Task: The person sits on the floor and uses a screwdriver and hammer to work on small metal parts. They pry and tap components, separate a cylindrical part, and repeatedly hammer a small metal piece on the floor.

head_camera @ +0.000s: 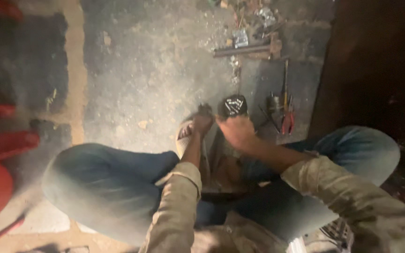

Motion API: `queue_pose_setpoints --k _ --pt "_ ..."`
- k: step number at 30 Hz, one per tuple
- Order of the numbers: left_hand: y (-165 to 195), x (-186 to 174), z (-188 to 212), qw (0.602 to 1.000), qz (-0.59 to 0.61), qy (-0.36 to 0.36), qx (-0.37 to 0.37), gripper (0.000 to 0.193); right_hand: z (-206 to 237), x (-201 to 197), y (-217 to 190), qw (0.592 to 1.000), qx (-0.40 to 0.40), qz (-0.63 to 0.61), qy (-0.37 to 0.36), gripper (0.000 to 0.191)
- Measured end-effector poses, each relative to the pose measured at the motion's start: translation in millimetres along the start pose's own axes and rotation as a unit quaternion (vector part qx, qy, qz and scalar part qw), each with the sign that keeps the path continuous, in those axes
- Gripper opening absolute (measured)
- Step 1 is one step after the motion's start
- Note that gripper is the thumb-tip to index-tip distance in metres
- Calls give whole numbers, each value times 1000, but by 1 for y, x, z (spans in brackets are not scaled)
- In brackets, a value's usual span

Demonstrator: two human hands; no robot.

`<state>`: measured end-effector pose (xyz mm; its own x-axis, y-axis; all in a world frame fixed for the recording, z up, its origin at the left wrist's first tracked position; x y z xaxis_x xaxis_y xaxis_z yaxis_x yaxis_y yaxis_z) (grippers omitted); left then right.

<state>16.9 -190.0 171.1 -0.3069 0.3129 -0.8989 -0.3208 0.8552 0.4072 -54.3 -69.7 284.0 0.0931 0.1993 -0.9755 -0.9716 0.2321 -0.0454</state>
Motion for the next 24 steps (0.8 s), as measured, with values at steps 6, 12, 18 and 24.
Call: queue_pose_setpoints --k 6,12,18,24 --pt "-7 -3 3 905 226 -141 -332 46 5 -9 1 995 54 -40 -78 43" --pt "-9 -3 0 905 225 -150 -328 51 9 1 12 949 219 -208 -91 29" --pt "-13 12 9 904 221 -108 -350 52 13 28 23 976 136 -169 -18 35" --pt "-11 4 14 836 257 -160 -458 69 18 27 16 994 75 -78 -20 41"
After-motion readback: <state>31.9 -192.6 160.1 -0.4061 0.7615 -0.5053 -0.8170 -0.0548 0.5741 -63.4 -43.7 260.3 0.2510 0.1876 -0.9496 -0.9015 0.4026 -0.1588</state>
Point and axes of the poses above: each hand's wrist, its own z-axis away from the middle knuckle, its own x-axis out of the palm, y = z × x, the point moved 2 cm from there along -z, towards the middle knuckle, and after that the axes turned 5 degrees about z, right-handed, at the moved point
